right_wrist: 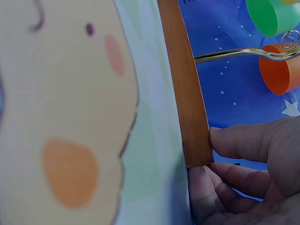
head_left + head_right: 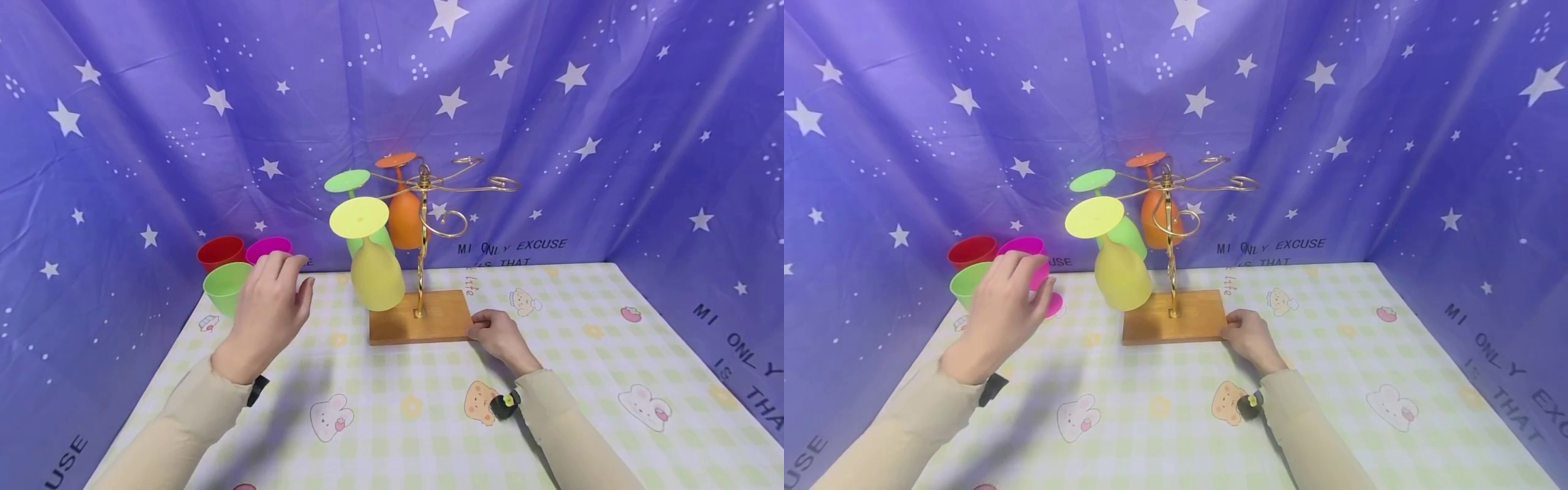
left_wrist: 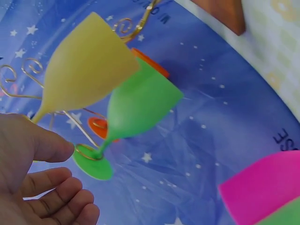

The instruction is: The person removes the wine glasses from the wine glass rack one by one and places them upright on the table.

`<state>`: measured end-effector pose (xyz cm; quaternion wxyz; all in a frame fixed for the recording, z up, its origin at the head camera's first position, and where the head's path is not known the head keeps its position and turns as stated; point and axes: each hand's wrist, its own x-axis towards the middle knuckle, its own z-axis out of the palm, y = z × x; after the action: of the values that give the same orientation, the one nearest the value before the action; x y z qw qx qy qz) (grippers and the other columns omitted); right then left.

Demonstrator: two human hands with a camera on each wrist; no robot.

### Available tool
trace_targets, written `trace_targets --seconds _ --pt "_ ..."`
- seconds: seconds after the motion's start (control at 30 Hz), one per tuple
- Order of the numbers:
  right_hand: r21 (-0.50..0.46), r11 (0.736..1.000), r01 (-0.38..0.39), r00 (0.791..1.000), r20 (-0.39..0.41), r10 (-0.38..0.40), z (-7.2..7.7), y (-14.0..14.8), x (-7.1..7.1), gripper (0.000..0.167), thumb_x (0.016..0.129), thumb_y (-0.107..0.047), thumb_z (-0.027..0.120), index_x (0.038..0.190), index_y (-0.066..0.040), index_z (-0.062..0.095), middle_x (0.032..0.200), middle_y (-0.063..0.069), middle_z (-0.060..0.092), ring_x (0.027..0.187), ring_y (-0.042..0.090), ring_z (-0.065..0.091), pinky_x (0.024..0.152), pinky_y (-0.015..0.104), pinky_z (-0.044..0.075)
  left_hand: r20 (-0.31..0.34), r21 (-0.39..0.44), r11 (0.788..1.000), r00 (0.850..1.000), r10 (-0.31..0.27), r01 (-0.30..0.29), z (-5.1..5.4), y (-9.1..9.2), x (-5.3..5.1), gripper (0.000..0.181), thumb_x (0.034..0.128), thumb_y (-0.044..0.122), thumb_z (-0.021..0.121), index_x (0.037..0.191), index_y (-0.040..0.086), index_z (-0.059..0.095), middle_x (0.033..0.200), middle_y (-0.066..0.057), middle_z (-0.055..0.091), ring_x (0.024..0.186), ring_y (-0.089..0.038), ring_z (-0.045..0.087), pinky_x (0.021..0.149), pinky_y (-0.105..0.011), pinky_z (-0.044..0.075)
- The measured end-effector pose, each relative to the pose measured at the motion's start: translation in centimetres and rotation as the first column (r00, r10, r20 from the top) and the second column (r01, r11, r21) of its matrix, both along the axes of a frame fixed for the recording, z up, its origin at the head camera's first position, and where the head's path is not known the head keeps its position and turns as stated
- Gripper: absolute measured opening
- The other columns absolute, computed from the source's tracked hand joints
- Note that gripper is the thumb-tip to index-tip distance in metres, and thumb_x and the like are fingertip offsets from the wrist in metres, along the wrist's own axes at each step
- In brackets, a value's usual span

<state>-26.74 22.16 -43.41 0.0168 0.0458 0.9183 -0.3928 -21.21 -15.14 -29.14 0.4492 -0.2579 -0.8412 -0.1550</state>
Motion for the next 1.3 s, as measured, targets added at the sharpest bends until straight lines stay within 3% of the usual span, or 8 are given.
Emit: trace_targets --seconds 0.27,0.43,0.63,0.97,1.3 --pt "-0.007 1.0 0.001 1.0 -0.005 -0.001 -0.1 0.0 0.0 0.033 0.083 -0.012 0.069 0.112 0.003 0.062 0.095 0.012 0.066 0.082 0.022 0.058 0.074 0.037 0.048 -0.021 0.008 0.998 0.998 -0.056 0.057 1.5 2.2 0.2 0.02 0.0822 0.002 0.064 0.101 -0.004 0.061 0.091 -0.015 0.055 0.08 -0.032 0.051 0.071 -0.041 0.047" --pt "-0.006 1.0 -0.003 1.0 -0.001 0.003 -0.1 -0.1 0.0 0.034 0.083 -0.013 0.069 0.112 0.003 0.062 0.096 0.012 0.066 0.083 0.022 0.058 0.075 0.038 0.048 -0.091 0.028 0.995 0.991 -0.096 0.099 1.9 3.0 0.3 0.018 0.0839 0.003 0.062 0.1 -0.005 0.059 0.092 -0.018 0.056 0.082 -0.034 0.052 0.075 -0.041 0.047" --pt "0.002 1.0 -0.001 1.0 0.005 0.001 0.0 0.0 0.0 0.035 0.084 -0.013 0.069 0.113 0.003 0.061 0.096 0.012 0.065 0.083 0.022 0.058 0.076 0.038 0.048 -0.218 0.082 0.977 0.96 -0.176 0.198 2.5 3.8 0.2 0.016 0.0837 0.0 0.06 0.097 -0.008 0.058 0.093 -0.021 0.055 0.083 -0.037 0.052 0.077 -0.042 0.046" --pt "0.001 1.0 -0.001 1.0 0.001 0.001 -0.1 0.0 -0.1 0.035 0.084 -0.014 0.069 0.114 0.003 0.061 0.097 0.012 0.065 0.084 0.022 0.058 0.077 0.038 0.048 -0.338 0.058 0.957 0.907 -0.25 0.286 3.4 5.3 -0.5 0.021 0.0814 -0.007 0.059 0.102 -0.007 0.06 0.093 -0.021 0.055 0.082 -0.037 0.052 0.073 -0.043 0.046" --pt "-0.003 1.0 -0.002 1.0 0.002 0.002 0.0 0.0 0.0 0.035 0.084 -0.014 0.068 0.114 0.004 0.061 0.098 0.013 0.065 0.085 0.023 0.059 0.076 0.038 0.049 -0.401 0.013 0.956 0.877 -0.264 0.294 3.7 5.9 -1.4 0.015 0.0842 -0.008 0.058 0.098 -0.007 0.063 0.089 -0.02 0.057 0.081 -0.035 0.054 0.073 -0.042 0.047"
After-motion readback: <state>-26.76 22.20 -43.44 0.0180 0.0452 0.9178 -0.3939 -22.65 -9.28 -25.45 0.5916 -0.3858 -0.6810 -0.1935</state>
